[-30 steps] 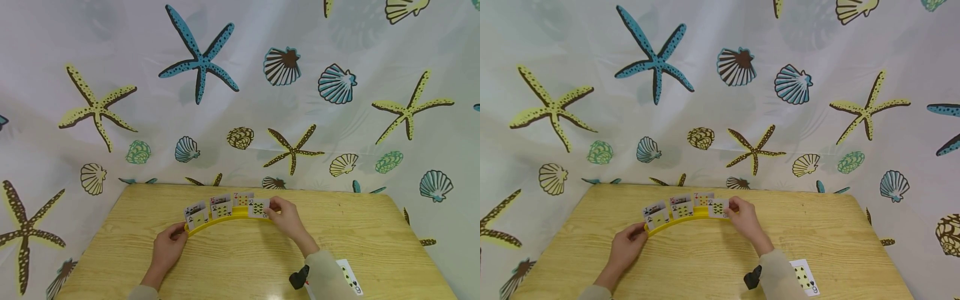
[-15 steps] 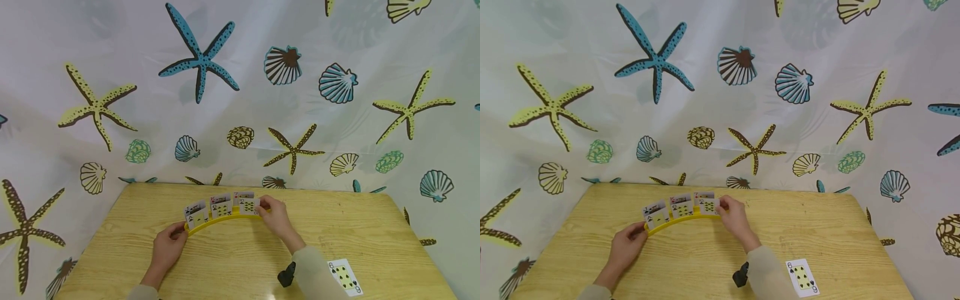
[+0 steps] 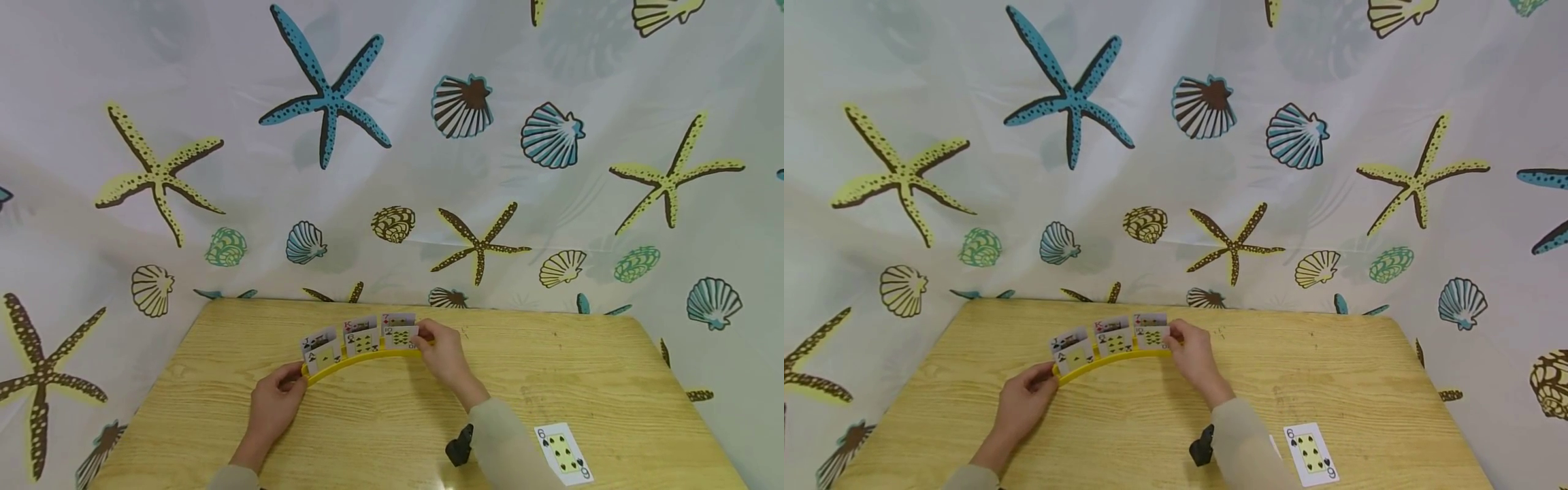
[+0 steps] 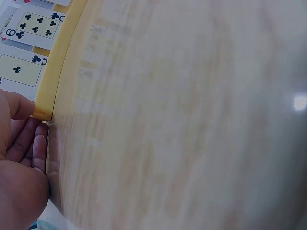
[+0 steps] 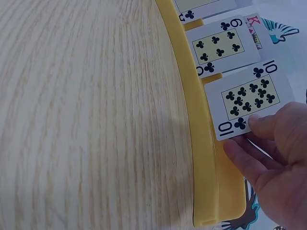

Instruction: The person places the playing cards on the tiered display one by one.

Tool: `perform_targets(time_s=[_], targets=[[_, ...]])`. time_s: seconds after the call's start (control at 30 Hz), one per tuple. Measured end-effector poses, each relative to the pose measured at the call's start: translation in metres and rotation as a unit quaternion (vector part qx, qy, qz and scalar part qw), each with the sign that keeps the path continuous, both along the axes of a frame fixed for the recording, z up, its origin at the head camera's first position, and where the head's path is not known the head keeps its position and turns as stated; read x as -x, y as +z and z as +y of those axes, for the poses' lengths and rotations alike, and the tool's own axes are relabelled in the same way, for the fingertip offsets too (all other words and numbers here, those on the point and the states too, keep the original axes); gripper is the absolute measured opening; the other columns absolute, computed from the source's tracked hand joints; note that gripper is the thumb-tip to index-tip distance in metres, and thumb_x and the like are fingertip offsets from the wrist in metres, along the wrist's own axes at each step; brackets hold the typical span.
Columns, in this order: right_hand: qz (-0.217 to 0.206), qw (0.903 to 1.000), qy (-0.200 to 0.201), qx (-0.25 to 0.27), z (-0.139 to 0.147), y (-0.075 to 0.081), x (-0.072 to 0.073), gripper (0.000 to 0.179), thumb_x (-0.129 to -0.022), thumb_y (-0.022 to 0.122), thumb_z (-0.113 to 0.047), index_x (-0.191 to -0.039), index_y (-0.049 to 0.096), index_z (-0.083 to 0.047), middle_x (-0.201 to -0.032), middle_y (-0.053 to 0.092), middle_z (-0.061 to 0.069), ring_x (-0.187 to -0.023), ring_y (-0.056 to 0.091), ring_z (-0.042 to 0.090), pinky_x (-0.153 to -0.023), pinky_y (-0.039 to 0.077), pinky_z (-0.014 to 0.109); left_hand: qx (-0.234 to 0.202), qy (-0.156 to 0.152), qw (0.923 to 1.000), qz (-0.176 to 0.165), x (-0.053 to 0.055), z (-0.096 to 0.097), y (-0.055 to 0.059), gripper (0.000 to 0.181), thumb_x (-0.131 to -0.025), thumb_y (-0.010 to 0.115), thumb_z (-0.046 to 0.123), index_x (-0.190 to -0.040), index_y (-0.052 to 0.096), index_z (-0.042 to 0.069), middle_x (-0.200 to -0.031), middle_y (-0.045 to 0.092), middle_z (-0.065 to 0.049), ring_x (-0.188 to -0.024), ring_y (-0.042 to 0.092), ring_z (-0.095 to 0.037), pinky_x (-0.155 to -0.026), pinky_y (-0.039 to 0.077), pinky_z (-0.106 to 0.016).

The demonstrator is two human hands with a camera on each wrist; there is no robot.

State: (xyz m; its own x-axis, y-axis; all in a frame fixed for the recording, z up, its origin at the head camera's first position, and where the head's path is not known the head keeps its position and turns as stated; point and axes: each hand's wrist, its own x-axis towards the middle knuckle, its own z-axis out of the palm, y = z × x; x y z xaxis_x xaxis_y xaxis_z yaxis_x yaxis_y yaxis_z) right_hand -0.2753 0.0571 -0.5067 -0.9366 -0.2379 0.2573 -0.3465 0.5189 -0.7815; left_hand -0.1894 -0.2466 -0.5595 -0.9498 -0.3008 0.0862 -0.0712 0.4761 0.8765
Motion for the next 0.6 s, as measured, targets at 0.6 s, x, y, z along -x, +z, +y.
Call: perform_targets(time_s=[0.6], targets=[[0.014,0.9997,0.005,-0.022,-0.0059,-0.0041,0.0016,0.012,-0.100,0.069,-0.004,-0.110,0.075,-0.001,-0.100,0.077,0.013,-0.096,0.074,0.029,-0.078,0.063,0.037,0.008,0.000,1.0000,-0.005,0.0016,-0.0014,-0.0011,0.033,-0.100,0.065,0.008,-0.131,0.072,0.001,-0.121,0.076,-0.021,-0.089,0.067,0.000,-0.076,0.053,-0.012]])
